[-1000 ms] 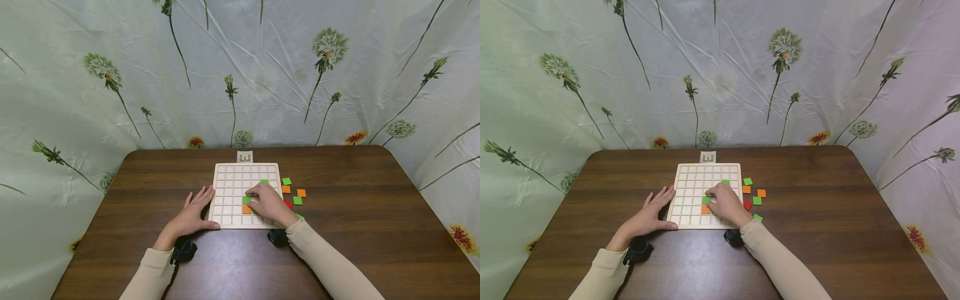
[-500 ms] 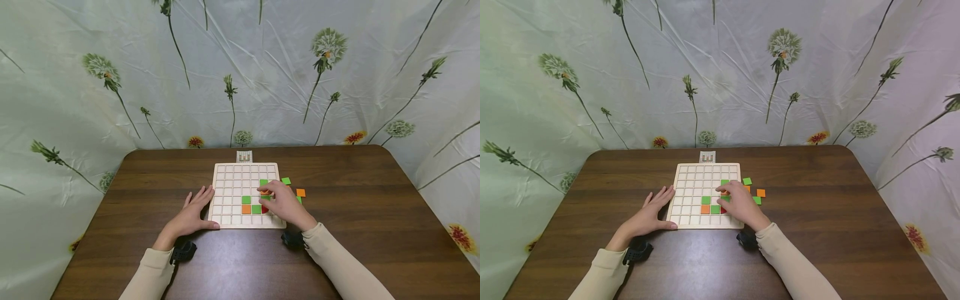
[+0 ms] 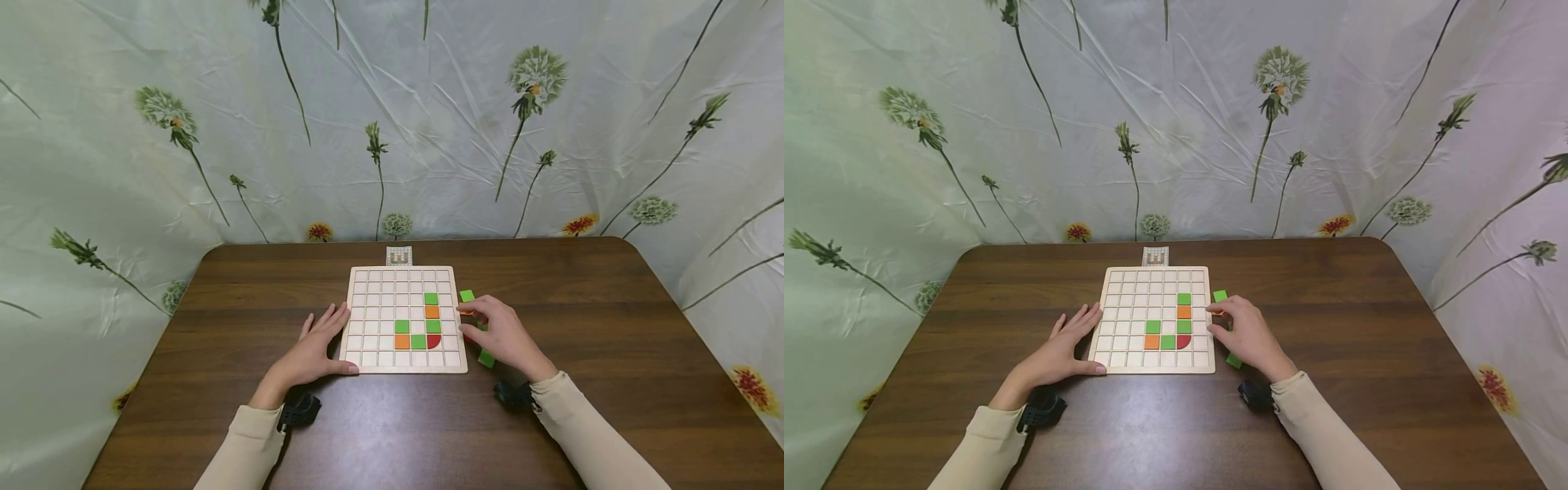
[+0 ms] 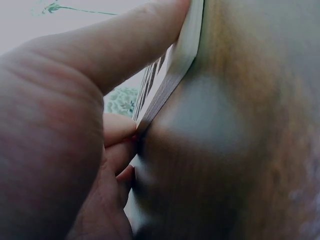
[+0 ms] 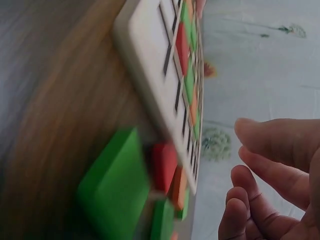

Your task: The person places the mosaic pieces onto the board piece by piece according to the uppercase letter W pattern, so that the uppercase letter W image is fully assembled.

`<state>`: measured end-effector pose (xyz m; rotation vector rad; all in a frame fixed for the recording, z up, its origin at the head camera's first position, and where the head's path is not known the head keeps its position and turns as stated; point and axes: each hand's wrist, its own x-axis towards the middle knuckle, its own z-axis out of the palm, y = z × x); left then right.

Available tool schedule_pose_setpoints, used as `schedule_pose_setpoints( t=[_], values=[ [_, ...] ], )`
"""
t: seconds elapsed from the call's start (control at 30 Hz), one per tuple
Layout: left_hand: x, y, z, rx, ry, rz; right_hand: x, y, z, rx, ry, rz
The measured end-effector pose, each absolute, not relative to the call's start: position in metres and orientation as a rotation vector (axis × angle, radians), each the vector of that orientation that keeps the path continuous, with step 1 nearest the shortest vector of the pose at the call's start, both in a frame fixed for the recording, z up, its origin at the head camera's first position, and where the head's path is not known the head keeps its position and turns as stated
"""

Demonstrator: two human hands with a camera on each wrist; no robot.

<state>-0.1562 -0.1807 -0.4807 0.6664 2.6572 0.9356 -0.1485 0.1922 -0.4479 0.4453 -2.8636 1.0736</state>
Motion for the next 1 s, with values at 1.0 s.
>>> schedule_pose_setpoints(
  t=[1.0],
  values=[
    [-0.157, -0.183, -0.483, 0.68, 2.662, 0.943, -0.158, 0.245, -0.458, 0.222, -2.984, 1.037]
  ],
)
